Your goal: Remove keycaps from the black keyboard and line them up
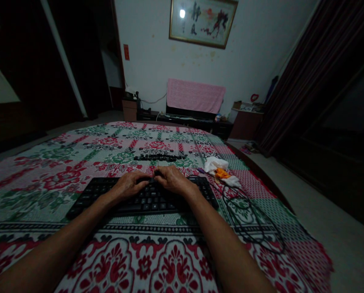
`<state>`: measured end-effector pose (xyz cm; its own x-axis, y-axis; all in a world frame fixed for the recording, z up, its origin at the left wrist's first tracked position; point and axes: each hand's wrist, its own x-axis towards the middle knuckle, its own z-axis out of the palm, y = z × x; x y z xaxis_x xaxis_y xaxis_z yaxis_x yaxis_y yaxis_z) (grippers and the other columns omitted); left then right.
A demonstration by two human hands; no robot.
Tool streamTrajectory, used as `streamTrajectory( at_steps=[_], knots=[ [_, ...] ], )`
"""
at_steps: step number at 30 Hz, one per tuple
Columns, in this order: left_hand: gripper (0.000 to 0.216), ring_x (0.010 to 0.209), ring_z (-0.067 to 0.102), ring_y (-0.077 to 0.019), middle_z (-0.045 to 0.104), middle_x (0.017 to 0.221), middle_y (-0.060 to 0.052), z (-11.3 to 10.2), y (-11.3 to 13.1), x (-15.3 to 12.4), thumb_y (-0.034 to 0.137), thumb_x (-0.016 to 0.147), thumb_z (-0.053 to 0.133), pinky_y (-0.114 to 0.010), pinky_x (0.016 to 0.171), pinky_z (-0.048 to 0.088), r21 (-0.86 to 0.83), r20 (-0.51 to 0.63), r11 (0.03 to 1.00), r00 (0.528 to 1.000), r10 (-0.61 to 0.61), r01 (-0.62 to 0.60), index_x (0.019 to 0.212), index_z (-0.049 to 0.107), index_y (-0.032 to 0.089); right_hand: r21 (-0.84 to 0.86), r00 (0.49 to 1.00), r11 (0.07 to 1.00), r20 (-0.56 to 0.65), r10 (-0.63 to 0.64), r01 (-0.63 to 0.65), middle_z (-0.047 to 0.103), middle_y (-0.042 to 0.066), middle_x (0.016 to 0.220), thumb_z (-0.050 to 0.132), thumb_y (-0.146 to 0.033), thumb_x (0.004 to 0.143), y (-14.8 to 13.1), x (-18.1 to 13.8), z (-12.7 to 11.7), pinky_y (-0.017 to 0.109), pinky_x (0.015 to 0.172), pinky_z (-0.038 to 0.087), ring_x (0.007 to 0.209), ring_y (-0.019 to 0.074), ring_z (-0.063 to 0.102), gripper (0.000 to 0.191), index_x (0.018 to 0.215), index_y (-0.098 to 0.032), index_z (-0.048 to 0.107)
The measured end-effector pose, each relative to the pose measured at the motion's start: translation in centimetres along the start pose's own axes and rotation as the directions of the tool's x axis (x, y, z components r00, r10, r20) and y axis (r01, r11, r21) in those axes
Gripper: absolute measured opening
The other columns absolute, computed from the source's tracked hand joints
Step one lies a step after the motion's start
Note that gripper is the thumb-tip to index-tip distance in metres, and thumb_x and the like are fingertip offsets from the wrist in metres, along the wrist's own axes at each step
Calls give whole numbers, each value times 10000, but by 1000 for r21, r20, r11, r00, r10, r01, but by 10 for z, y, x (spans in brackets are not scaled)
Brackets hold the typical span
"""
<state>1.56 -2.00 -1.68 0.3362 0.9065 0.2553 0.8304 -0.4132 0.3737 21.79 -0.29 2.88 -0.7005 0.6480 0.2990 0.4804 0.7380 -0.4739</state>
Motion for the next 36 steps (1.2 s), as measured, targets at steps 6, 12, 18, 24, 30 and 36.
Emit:
streamTrajectory(
  at_steps=[6,12,18,24,30,36],
  knots=[
    [342,974,574,-189,650,1052,-28,2,-2,1,328,795,455,-295,874,430,-21,-4,1000,1000,4,-4,1083,621,245,125,1000,992,-14,4,-2,585,-10,739,485,-192,797,7,-1,3,215,632,356,668,111,491,144,872,-184,608],
    [344,937,587,-195,660,1007,-44,-1,-2,1,343,804,433,-294,837,443,-6,15,1000,1000,14,-14,1056,637,227,359,989,926,-44,138,-114,532,-29,711,492,-257,797,19,-8,1,199,615,373,638,94,472,126,862,-178,566],
    [338,945,583,-190,661,1012,-34,-2,-1,1,338,799,443,-293,851,438,-17,10,1000,1000,12,-12,1056,635,235,495,979,855,-40,198,-153,534,-29,715,535,-315,773,21,-12,4,201,613,383,635,92,475,163,859,-180,564],
    [339,943,584,-192,660,1020,-39,-1,-2,1,342,796,450,-295,853,436,-24,11,1000,1000,0,1,1058,637,234,641,972,750,-30,235,-161,572,-17,749,547,-341,773,34,-19,5,222,664,416,660,95,523,199,882,-175,557],
    [344,937,588,-194,659,1012,-41,-2,0,1,344,802,435,-291,836,441,-2,14,1000,1000,0,1,1058,636,233,561,976,810,-11,216,-173,573,-8,751,536,-324,775,30,-18,2,229,653,412,680,113,528,173,867,-180,561],
    [335,941,586,-199,658,1017,-42,-4,2,0,328,802,436,-295,845,438,1,11,1000,1000,12,-12,1046,641,225,285,998,957,-8,57,-52,558,-14,747,486,-257,805,19,-9,-2,219,655,383,695,112,504,131,823,-173,585]
  ],
)
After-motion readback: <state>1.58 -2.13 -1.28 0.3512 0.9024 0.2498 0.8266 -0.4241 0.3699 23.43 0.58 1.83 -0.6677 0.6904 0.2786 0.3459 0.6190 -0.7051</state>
